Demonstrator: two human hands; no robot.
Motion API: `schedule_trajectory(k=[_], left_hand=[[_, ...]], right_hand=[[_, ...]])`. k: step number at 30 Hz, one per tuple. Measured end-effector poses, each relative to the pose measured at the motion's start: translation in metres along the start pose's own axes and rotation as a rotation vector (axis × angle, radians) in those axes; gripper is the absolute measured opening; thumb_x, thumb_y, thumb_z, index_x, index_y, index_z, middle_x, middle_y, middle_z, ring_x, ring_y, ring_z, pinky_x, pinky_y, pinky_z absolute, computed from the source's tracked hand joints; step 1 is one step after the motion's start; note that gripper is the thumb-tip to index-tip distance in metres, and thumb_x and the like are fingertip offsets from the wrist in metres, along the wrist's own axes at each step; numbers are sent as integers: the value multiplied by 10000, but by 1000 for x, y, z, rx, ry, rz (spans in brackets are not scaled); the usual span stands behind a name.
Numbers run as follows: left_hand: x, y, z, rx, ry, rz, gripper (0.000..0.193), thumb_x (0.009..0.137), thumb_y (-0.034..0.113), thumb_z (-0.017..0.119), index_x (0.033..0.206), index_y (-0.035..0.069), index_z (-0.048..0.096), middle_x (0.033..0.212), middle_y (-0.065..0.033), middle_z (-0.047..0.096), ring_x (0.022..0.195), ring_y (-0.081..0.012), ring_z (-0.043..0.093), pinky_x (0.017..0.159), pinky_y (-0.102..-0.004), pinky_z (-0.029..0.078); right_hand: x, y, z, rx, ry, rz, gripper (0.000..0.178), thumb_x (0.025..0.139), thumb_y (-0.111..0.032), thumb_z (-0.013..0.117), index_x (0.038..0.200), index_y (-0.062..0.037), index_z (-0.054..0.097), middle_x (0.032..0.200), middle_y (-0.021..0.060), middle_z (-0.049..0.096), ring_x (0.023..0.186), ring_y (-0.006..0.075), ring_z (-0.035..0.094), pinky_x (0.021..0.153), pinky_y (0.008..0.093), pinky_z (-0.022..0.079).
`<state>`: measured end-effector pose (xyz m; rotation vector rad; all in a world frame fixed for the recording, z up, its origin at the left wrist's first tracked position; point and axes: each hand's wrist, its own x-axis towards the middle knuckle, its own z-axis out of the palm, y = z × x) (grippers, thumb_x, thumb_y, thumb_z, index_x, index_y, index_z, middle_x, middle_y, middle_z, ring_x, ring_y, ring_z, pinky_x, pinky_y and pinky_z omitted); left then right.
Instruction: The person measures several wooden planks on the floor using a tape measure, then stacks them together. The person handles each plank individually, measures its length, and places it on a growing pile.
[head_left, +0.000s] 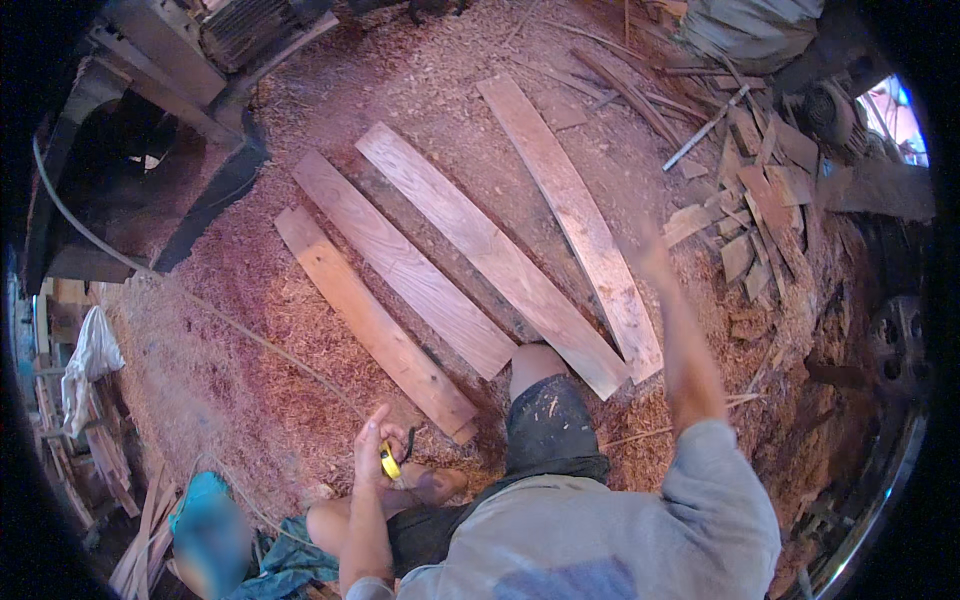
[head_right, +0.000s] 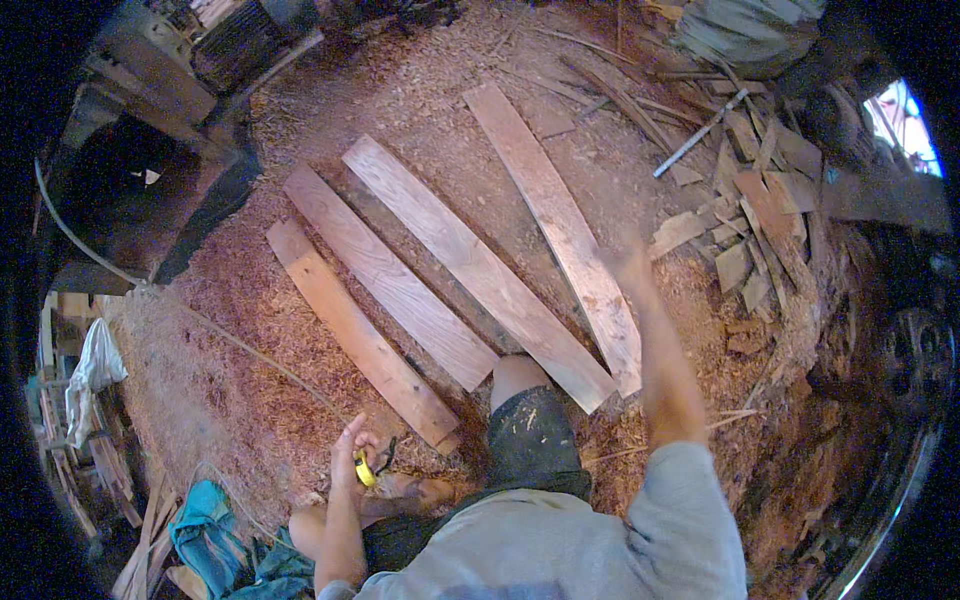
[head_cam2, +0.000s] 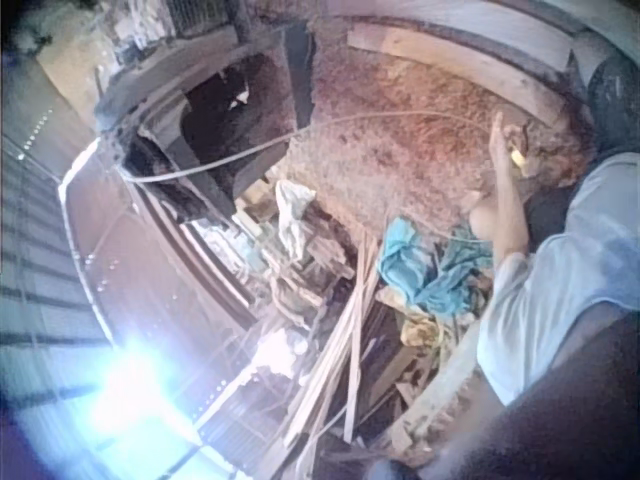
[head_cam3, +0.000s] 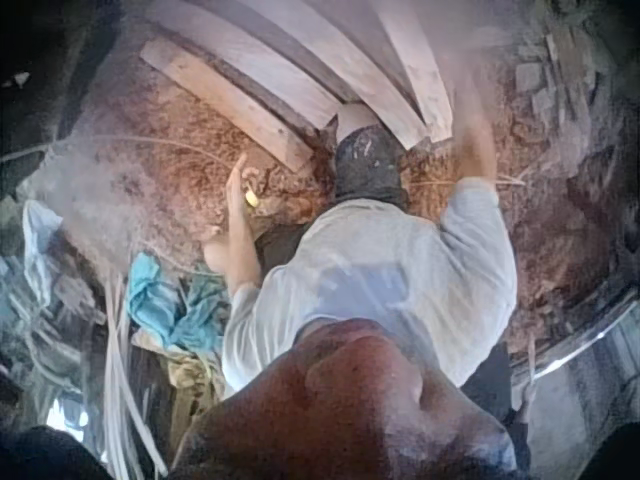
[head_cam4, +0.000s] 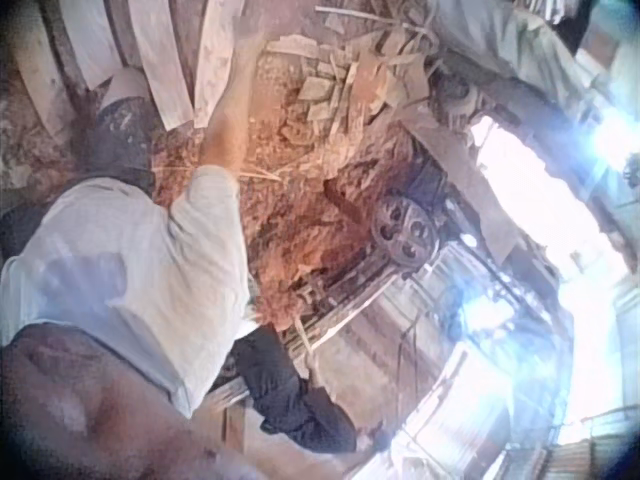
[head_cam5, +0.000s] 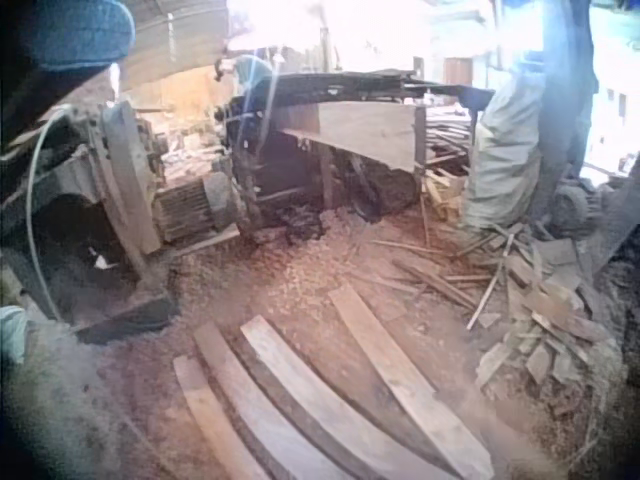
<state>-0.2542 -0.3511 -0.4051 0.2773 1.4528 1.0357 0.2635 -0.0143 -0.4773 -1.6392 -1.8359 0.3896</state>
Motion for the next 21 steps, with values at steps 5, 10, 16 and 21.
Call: schedule_trajectory(k=[5, 10, 16, 21], left_hand=[[-18, -30, 0, 19, 21, -150, 540, 1010, 390, 505, 1404, 25, 456, 823, -82, 665, 490, -102, 500, 435, -238, 412], [-1, -32, 22, 157, -109, -236, 472, 1005, 305, 540, 1415, 80, 469, 857, -59, 673, 690, -111, 609, 567, -233, 478], [-2, -22, 74, 388, -316, -165, 682, 967, 240, 617, 1523, 62, 264, 1020, -91, 671, 914, -151, 643, 784, -300, 535], [-3, -47, 122, 710, -497, 187, 982, 847, 298, 760, 1555, 74, 117, 1197, -166, 617, 1073, -214, 614, 931, -360, 506]], right_hand=[[-245, 41, -11, 424, 374, 1302, 413, 831, -422, 703, 930, -21, 673, 826, 93, 676, 688, 231, 612, 625, 401, 500], [-309, 79, -1, 394, 503, 1174, 320, 859, -390, 689, 930, -84, 626, 795, 46, 593, 656, 178, 551, 611, 337, 466], [-221, -123, 12, 307, -488, 297, 230, 943, -243, 621, 993, -20, 645, 991, 83, 642, 932, 171, 593, 818, 306, 486], [-247, -240, 30, 935, -1116, 189, 281, 926, -151, 629, 1166, -7, 608, 1041, 60, 673, 995, 156, 616, 923, 327, 481]])
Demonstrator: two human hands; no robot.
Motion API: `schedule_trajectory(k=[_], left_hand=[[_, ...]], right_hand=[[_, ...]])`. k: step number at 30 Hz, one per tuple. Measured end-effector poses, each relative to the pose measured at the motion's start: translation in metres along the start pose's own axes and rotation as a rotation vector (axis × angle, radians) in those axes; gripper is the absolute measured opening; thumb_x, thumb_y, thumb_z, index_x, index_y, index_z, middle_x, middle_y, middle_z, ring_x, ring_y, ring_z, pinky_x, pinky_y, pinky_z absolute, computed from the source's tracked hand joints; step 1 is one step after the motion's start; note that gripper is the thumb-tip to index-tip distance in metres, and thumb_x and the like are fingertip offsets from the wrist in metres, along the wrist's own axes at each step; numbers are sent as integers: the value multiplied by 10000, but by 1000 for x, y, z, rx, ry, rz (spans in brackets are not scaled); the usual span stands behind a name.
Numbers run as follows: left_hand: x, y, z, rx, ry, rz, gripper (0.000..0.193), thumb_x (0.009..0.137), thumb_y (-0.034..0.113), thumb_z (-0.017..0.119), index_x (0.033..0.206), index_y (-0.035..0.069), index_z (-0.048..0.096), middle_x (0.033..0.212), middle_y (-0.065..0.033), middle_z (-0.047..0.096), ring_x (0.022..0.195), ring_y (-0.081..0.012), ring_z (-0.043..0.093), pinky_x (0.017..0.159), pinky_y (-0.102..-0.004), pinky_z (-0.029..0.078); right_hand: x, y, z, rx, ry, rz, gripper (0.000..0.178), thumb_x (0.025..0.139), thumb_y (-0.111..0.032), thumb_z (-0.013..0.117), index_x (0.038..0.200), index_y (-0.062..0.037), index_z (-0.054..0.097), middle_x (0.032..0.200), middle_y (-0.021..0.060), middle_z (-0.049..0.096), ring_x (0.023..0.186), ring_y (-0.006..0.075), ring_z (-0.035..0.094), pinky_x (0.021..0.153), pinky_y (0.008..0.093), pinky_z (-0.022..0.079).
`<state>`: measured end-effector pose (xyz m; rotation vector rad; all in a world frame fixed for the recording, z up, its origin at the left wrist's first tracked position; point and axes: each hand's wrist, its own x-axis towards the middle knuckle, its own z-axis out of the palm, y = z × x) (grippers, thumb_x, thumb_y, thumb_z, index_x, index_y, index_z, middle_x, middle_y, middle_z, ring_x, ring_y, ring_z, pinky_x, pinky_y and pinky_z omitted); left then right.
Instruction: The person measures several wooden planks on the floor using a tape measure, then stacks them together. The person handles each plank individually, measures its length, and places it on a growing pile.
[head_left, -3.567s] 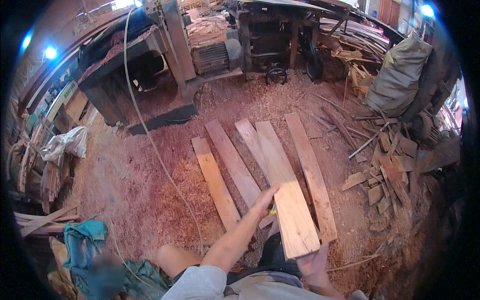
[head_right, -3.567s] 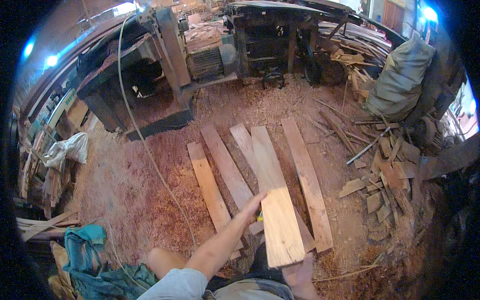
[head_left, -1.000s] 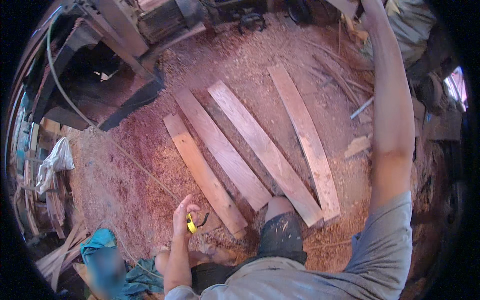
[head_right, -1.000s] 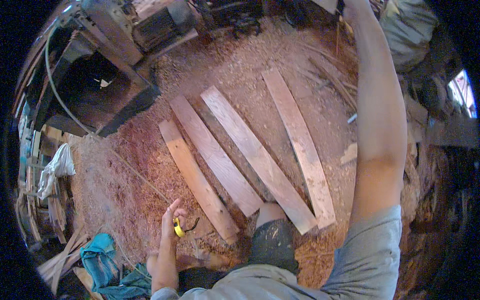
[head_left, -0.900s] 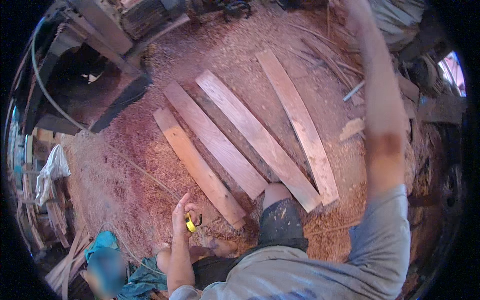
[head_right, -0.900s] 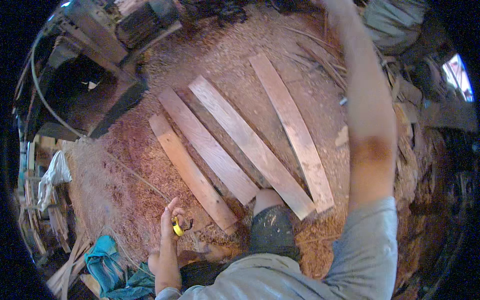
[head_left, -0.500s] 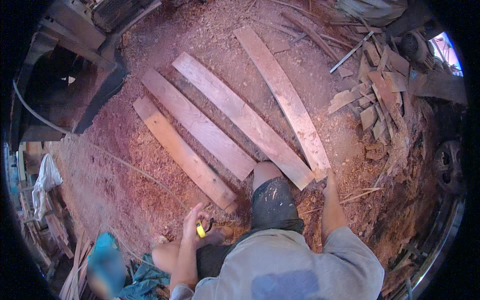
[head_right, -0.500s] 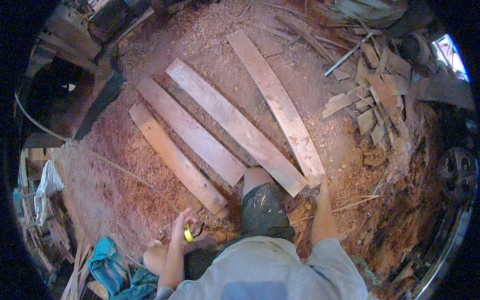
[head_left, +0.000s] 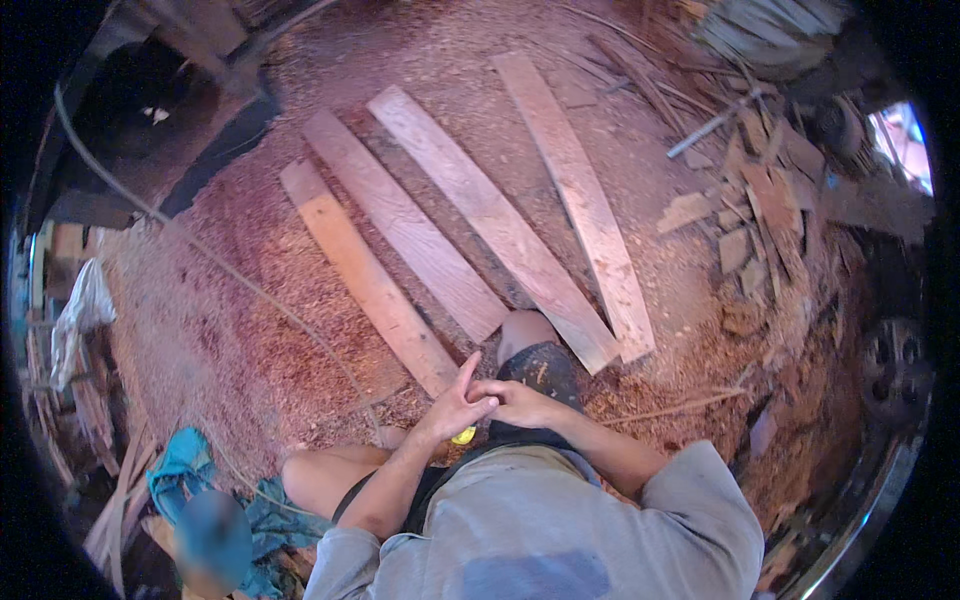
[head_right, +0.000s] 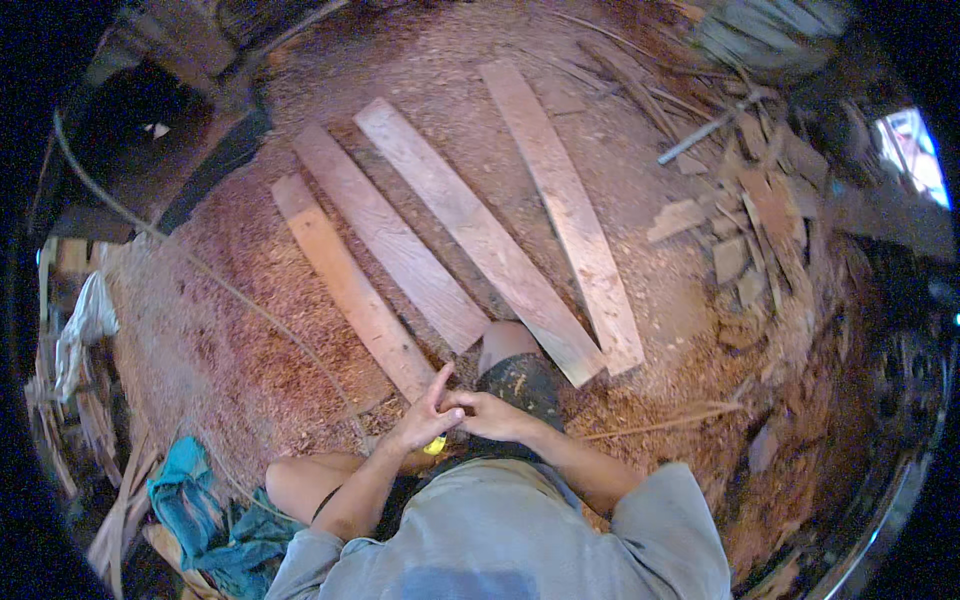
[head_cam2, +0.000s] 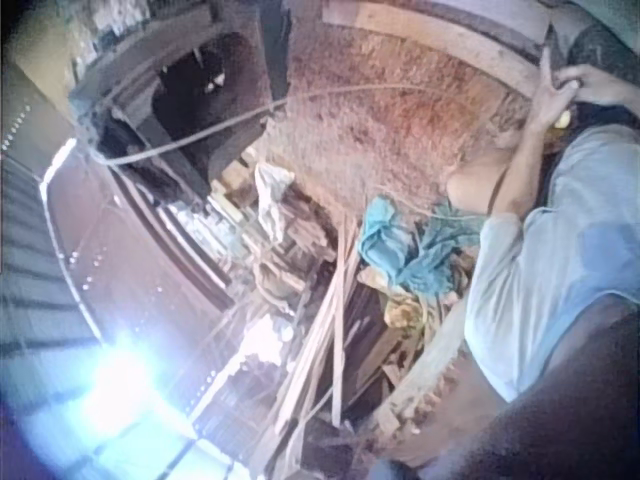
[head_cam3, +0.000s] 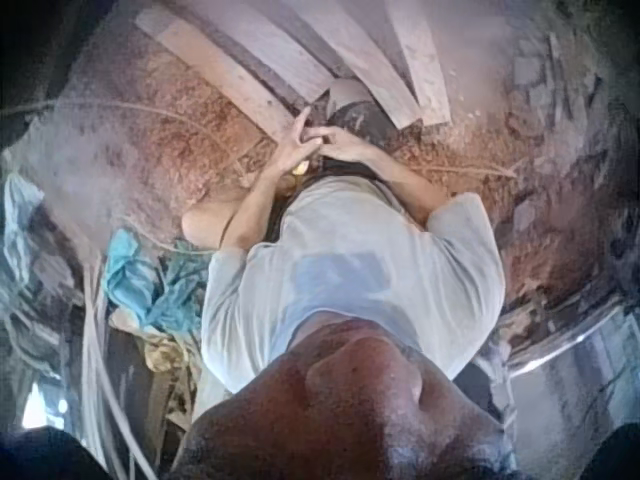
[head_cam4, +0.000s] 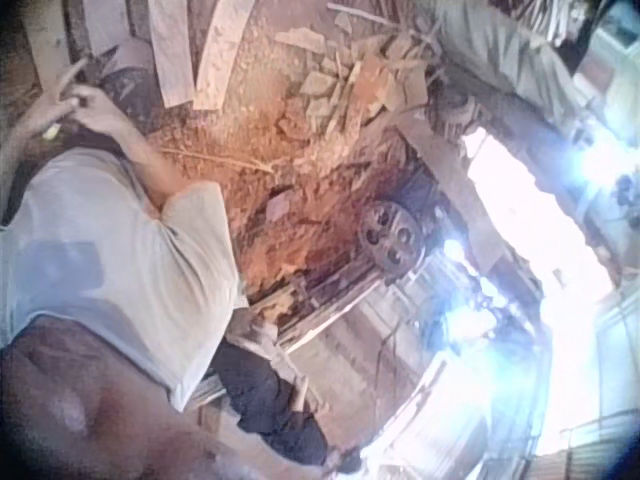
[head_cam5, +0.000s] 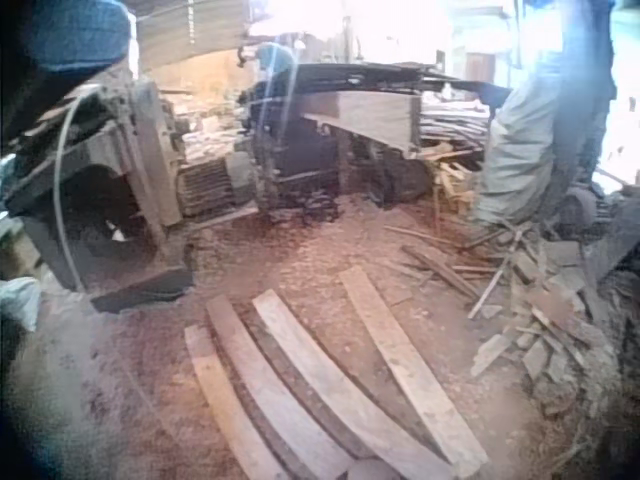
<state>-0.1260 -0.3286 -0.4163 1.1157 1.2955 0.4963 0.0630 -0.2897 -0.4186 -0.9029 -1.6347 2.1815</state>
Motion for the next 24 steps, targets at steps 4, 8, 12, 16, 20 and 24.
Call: schedule_trajectory(k=[4, 8, 12, 16, 20, 24], left_hand=[[-4, 24, 14, -7, -119, -202, 998, 802, 286, 786, 1552, 97, 155, 1272, -192, 586, 1121, -256, 603, 960, -367, 487], [-20, -13, 10, -129, -132, -237, 688, 882, 224, 720, 1464, 84, 380, 1087, -83, 655, 956, -149, 631, 810, -299, 528], [-45, -45, -30, -99, -148, -215, 157, 982, 142, 568, 917, 32, 659, 764, 1, 636, 690, -77, 582, 640, -246, 488], [-45, -35, -46, 0, 13, -241, 222, 1003, 164, 529, 883, 28, 658, 717, -3, 613, 659, -86, 571, 605, -251, 476], [-41, -6, -41, 69, 52, -244, 223, 993, 202, 553, 910, 26, 661, 725, -3, 612, 633, -95, 553, 589, -259, 466], [-44, -37, -42, -87, -13, -210, 235, 1005, 203, 536, 907, 26, 656, 713, 1, 598, 642, -84, 543, 608, -253, 470]], right_hand=[[-5, 31, 2, 232, -58, 133, 175, 870, -120, 691, 998, -27, 616, 925, 12, 643, 883, 108, 589, 827, 285, 483], [-31, 15, -45, 342, 480, 120, 96, 869, -110, 674, 927, -42, 642, 831, 21, 620, 765, 114, 580, 728, 274, 485], [-92, 96, -160, 647, 1392, 32, 186, 887, -165, 640, 1012, -27, 638, 893, 72, 667, 808, 198, 639, 753, 337, 550], [-155, 232, -210, 1016, 1568, 223, 450, 850, -384, 682, 1134, -45, 600, 1022, 95, 649, 977, 237, 619, 851, 435, 522], [-150, 224, -198, 1185, 1375, 248, 636, 829, -458, 688, 1320, -103, 493, 1316, 123, 518, 1241, 297, 471, 933, 537, 448], [-175, 180, -217, 855, 1407, 235, 650, 852, -429, 675, 1395, -155, 445, 1319, 97, 533, 1127, 246, 567, 931, 440, 490]])
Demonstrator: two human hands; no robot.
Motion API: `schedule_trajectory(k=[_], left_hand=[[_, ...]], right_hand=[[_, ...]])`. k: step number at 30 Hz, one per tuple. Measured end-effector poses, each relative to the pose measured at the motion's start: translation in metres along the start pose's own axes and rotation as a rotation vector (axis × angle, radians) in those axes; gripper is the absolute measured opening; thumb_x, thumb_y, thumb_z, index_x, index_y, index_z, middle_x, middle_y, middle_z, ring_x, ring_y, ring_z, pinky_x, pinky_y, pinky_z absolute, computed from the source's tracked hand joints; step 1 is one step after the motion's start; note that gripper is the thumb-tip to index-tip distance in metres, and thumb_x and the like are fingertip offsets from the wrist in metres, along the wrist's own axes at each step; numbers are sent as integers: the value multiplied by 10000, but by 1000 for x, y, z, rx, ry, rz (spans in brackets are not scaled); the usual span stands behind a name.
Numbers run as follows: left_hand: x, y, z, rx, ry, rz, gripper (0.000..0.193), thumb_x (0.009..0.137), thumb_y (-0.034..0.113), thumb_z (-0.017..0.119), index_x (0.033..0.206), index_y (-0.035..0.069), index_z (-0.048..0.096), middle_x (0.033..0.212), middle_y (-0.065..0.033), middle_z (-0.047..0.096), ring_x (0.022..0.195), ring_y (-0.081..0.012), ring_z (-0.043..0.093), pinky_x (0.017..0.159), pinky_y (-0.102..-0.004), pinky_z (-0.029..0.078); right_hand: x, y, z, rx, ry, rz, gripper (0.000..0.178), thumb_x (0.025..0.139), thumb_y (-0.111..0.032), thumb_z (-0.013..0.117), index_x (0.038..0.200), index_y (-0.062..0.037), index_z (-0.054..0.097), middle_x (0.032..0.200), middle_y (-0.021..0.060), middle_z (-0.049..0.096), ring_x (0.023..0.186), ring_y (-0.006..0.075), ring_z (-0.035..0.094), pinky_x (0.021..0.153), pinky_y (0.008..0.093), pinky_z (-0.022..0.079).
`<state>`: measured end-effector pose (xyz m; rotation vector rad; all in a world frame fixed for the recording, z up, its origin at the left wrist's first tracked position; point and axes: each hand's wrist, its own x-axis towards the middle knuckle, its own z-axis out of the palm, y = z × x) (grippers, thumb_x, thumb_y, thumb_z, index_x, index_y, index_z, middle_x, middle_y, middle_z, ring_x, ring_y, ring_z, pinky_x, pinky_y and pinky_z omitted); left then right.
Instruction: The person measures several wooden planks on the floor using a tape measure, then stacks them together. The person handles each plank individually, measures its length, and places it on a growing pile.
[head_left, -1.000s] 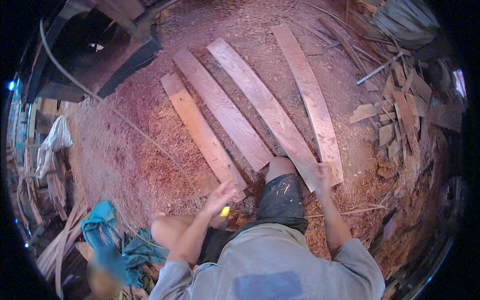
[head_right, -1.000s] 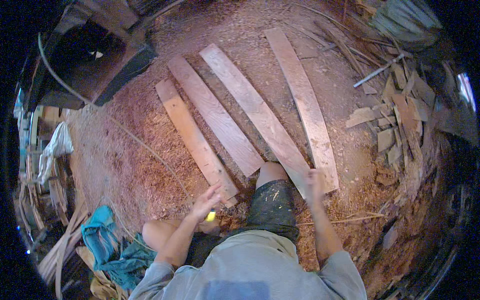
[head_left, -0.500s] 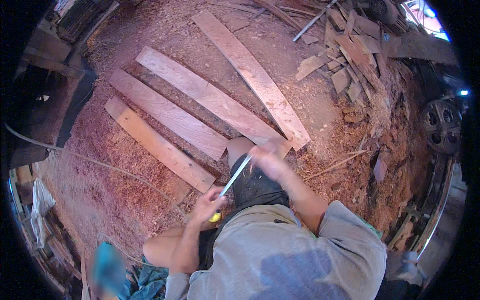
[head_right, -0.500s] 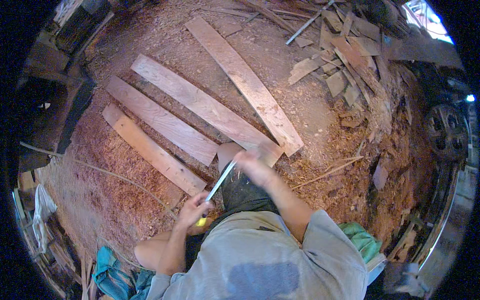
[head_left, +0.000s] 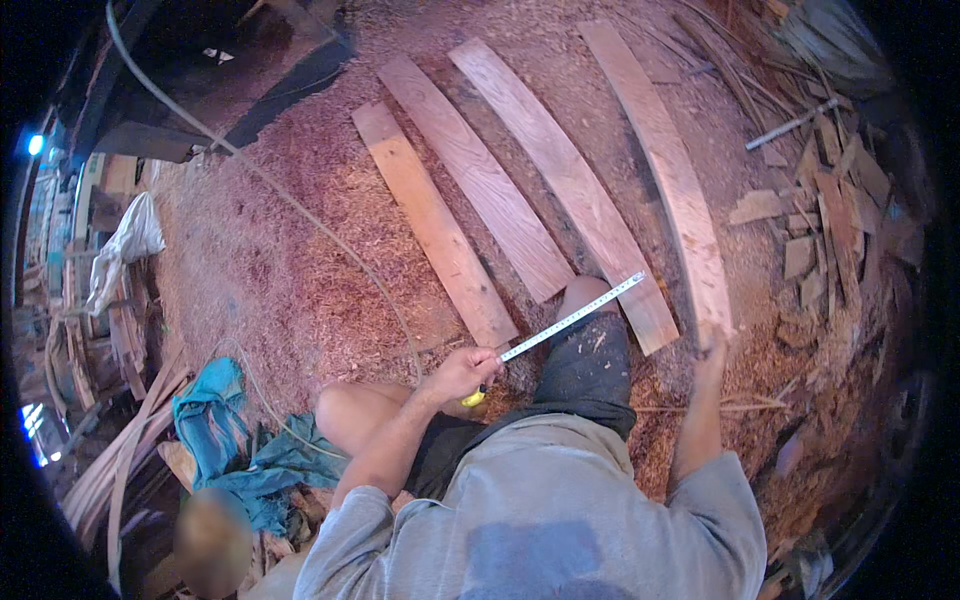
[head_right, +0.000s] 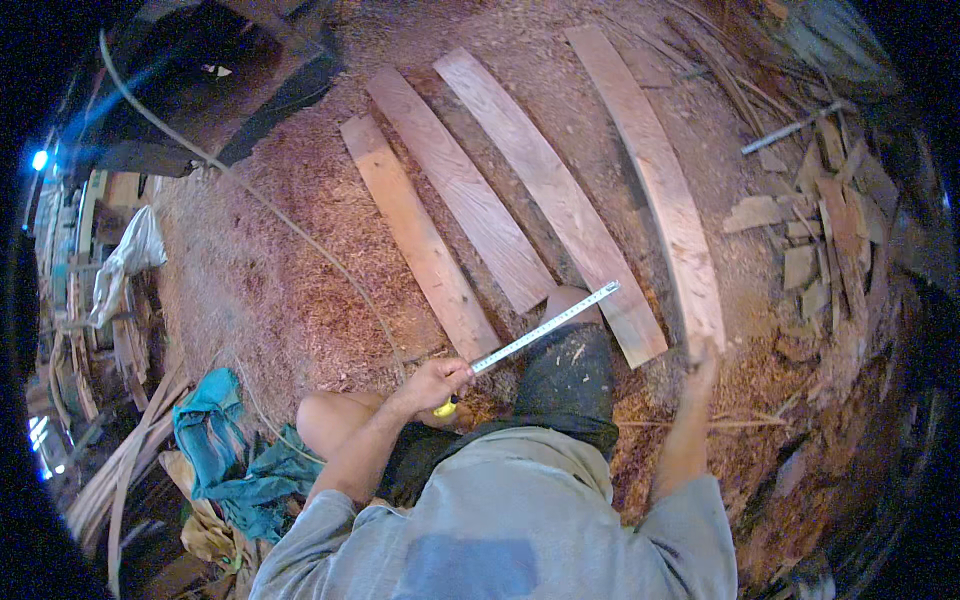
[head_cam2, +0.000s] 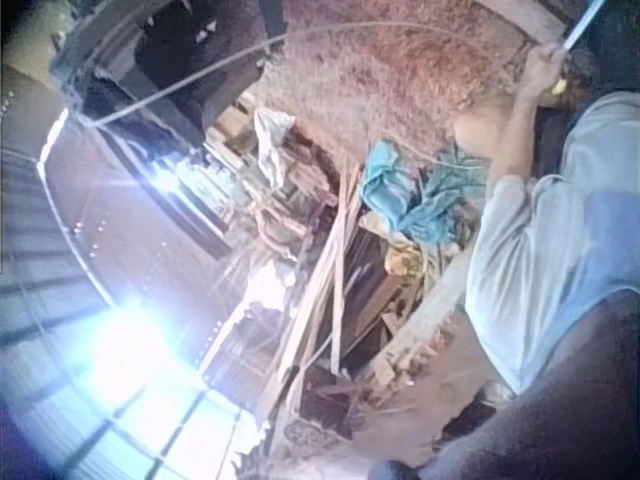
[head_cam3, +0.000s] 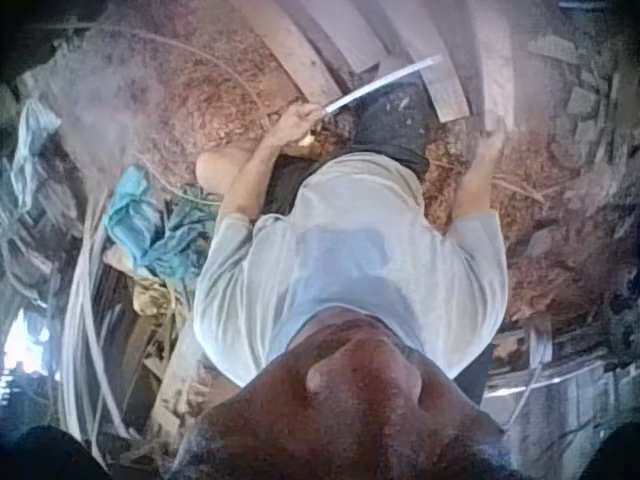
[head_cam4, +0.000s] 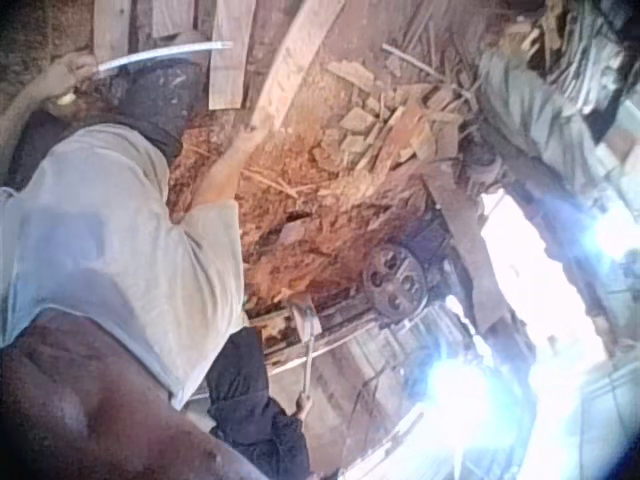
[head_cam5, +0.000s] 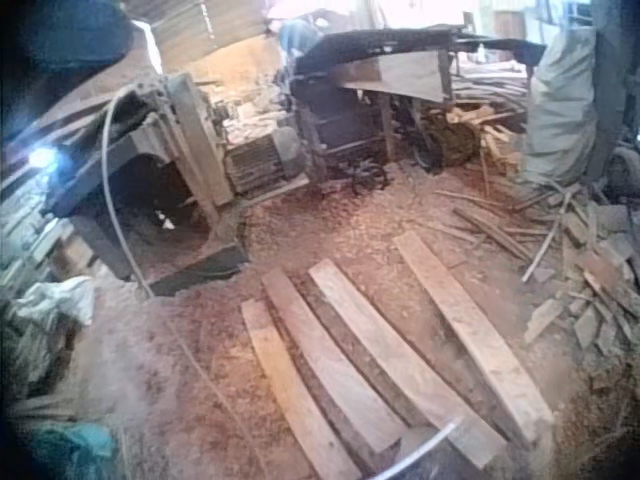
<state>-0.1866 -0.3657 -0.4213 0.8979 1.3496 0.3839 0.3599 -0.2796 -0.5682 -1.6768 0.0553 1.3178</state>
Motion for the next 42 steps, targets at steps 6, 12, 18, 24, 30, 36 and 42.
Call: schedule_trajectory(k=[6, 12, 18, 24, 30, 36, 42], left_hand=[[4, 17, -14, -2, 47, 49, 286, 1019, 248, 510, 871, 43, 644, 699, 7, 591, 652, -86, 544, 622, -269, 465], [37, 83, -16, 166, -26, 224, 275, 1012, 244, 509, 900, 31, 644, 733, -3, 609, 707, -97, 591, 657, -276, 497], [39, 106, -43, 71, 116, 203, 241, 994, 224, 548, 897, 41, 671, 746, -9, 633, 711, -93, 607, 663, -266, 507], [42, 144, -57, 232, 131, 205, 258, 993, 227, 550, 857, 43, 668, 682, 9, 590, 653, -81, 556, 623, -268, 474], [64, 135, -47, 476, -154, 40, 255, 975, 223, 552, 844, 29, 655, 668, 6, 586, 640, -86, 548, 617, -264, 471], [80, 128, -56, 593, -202, 5, 262, 963, 234, 561, 832, 24, 647, 635, -15, 570, 609, -107, 544, 592, -285, 460], [82, 114, -76, 712, -148, -27, 275, 949, 267, 566, 832, 34, 655, 628, -37, 581, 605, -125, 545, 595, -321, 464]], right_hand=[[-113, -79, 29, 347, -278, -4, 441, 938, -335, 615, 1318, -122, 543, 1209, 28, 652, 1011, 212, 644, 801, 368, 547], [-192, -11, 100, 336, -421, 41, 462, 940, -339, 613, 1333, -112, 528, 1248, 70, 637, 1086, 237, 642, 842, 416, 562], [-235, 43, 138, 1071, -757, 740, 424, 850, -295, 700, 1154, -5, 637, 1029, 115, 660, 761, 181, 486, 673, 287, 487], [-236, 31, 137, 544, -591, 243, 575, 813, -85, 654, 1353, -12, 472, 1254, 187, 600, 1225, 367, 551, 1015, 459, 499], [-246, 58, 124, 403, -697, 308, 539, 823, -57, 646, 1331, -3, 472, 1216, 169, 613, 1142, 315, 606, 947, 418, 525], [-241, 73, 124, 450, -698, 356, 483, 837, -38, 636, 1299, 13, 505, 1211, 162, 616, 1158, 305, 596, 970, 406, 504], [-238, 77, 124, 447, -693, 383, 478, 833, -36, 634, 1293, 12, 512, 1210, 159, 618, 1163, 302, 591, 967, 402, 500]])
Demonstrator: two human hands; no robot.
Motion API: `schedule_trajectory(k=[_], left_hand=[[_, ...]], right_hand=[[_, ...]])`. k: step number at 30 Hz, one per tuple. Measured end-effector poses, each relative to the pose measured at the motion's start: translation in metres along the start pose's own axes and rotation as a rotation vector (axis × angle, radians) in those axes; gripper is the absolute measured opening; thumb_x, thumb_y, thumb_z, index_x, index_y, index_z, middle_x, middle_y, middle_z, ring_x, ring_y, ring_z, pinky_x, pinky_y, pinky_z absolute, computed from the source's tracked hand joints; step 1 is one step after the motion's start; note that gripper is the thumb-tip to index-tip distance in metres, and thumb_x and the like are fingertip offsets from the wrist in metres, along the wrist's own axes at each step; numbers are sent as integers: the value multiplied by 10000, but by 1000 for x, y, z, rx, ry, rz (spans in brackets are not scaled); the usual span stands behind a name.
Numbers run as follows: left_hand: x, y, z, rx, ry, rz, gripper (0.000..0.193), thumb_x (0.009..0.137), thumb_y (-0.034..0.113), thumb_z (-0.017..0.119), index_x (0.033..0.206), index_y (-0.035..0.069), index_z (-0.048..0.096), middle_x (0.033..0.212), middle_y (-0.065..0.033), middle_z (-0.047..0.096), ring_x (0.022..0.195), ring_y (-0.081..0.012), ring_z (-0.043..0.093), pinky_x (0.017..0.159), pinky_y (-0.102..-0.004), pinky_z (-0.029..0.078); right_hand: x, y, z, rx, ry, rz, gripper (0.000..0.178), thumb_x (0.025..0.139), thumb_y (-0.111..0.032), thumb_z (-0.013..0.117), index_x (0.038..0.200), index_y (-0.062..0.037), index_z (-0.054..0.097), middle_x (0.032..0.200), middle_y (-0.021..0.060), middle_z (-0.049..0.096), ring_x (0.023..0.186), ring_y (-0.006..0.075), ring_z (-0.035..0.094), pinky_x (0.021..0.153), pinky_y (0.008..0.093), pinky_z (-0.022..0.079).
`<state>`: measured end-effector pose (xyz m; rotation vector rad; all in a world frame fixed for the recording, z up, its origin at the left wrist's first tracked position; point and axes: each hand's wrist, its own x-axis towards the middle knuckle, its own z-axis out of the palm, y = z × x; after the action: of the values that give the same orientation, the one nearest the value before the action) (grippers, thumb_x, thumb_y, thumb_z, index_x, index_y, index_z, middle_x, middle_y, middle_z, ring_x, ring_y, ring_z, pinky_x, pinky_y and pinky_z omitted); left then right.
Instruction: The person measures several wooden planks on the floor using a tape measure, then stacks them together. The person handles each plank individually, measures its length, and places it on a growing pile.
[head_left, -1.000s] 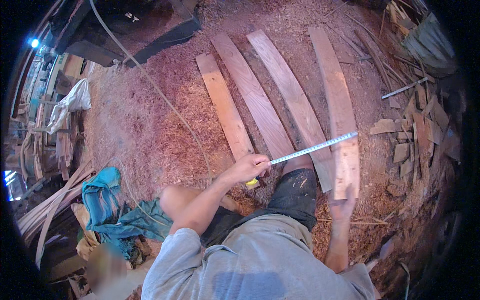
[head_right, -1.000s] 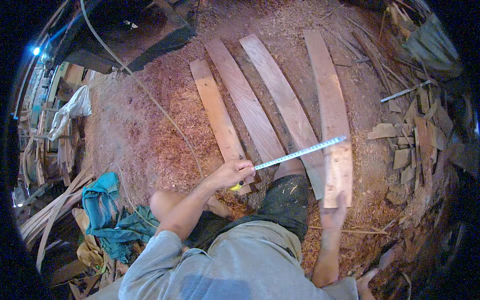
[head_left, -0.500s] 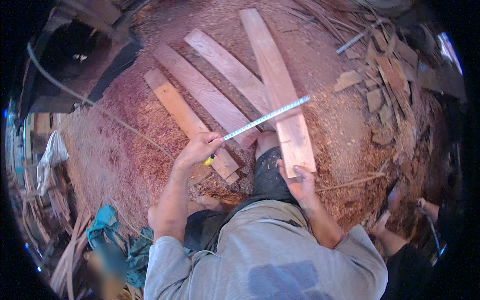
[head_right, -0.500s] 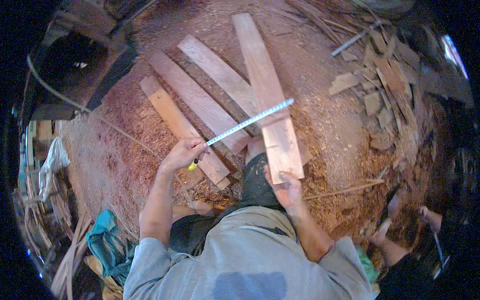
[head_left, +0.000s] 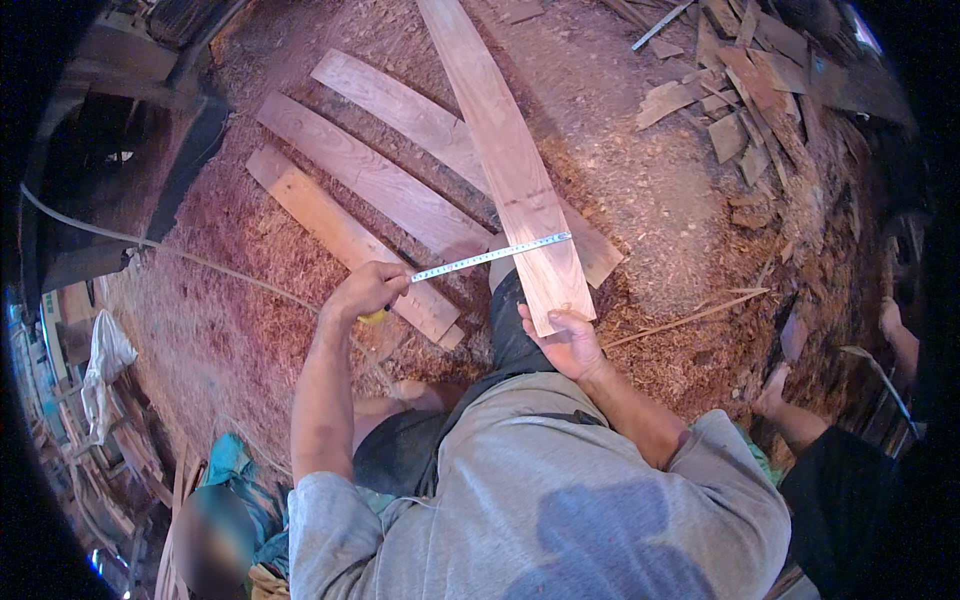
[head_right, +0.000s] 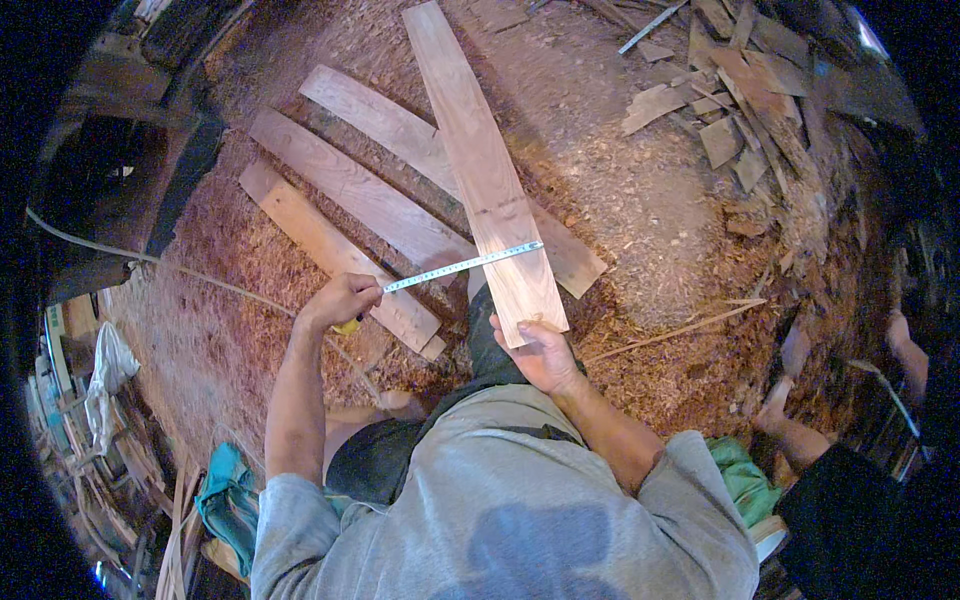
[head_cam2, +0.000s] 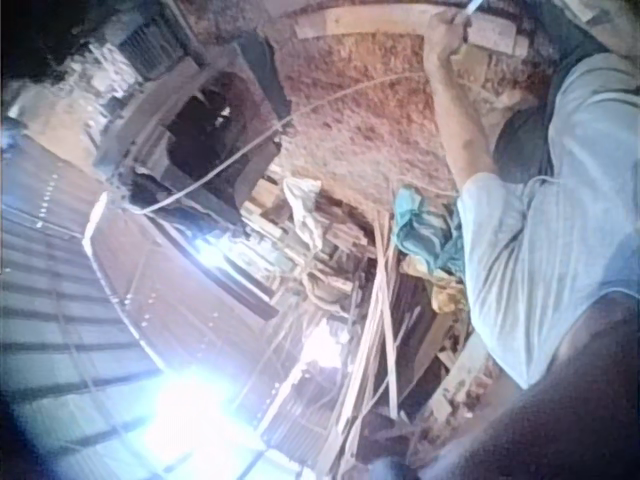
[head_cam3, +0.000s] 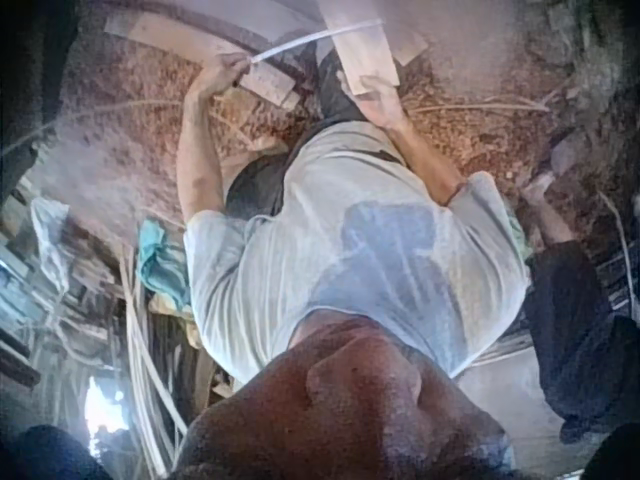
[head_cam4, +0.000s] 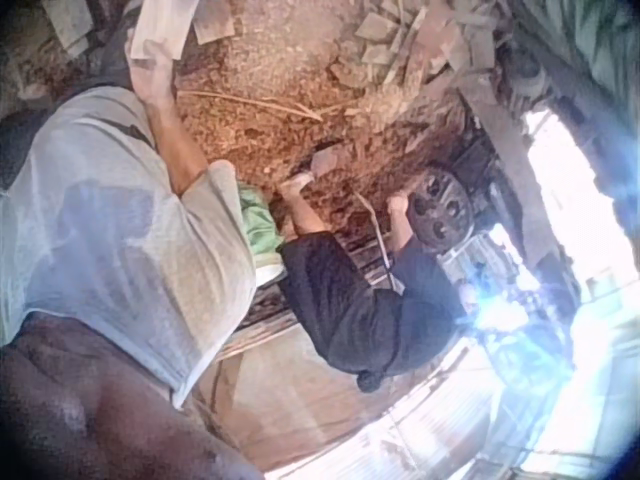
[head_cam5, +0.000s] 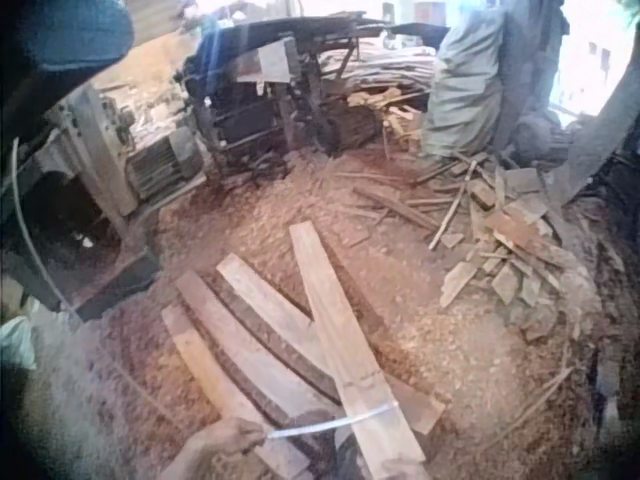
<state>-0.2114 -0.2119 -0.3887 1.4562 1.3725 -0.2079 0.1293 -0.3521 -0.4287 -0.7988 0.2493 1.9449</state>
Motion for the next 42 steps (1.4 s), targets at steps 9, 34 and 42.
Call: schedule_trajectory(k=[9, 34, 42], left_hand=[[8, -14, 9, -60, -5, 8, 301, 940, 302, 581, 848, 30, 671, 643, -50, 593, 618, -146, 564, 612, -327, 472], [-94, -82, -9, 15, 584, -76, 239, 931, 235, 563, 822, 39, 646, 737, -139, 655, 704, -292, 644, 654, -413, 504], [-111, -89, -3, 175, 477, -154, 232, 871, 287, 601, 838, 65, 662, 843, -211, 662, 844, -405, 642, 774, -508, 509]], right_hand=[[2, 1, 0, -41, 29, -3, 482, 835, -75, 641, 1299, -27, 522, 1201, 141, 625, 1143, 282, 604, 962, 401, 503], [0, 34, -2, -1089, 203, -425, 279, 847, -124, 725, 1081, 13, 657, 964, 45, 676, 900, 153, 640, 821, 312, 520], [-2, 42, 6, -1197, 212, -480, 237, 853, -154, 730, 1017, 3, 663, 922, 30, 668, 854, 128, 618, 778, 297, 508]])
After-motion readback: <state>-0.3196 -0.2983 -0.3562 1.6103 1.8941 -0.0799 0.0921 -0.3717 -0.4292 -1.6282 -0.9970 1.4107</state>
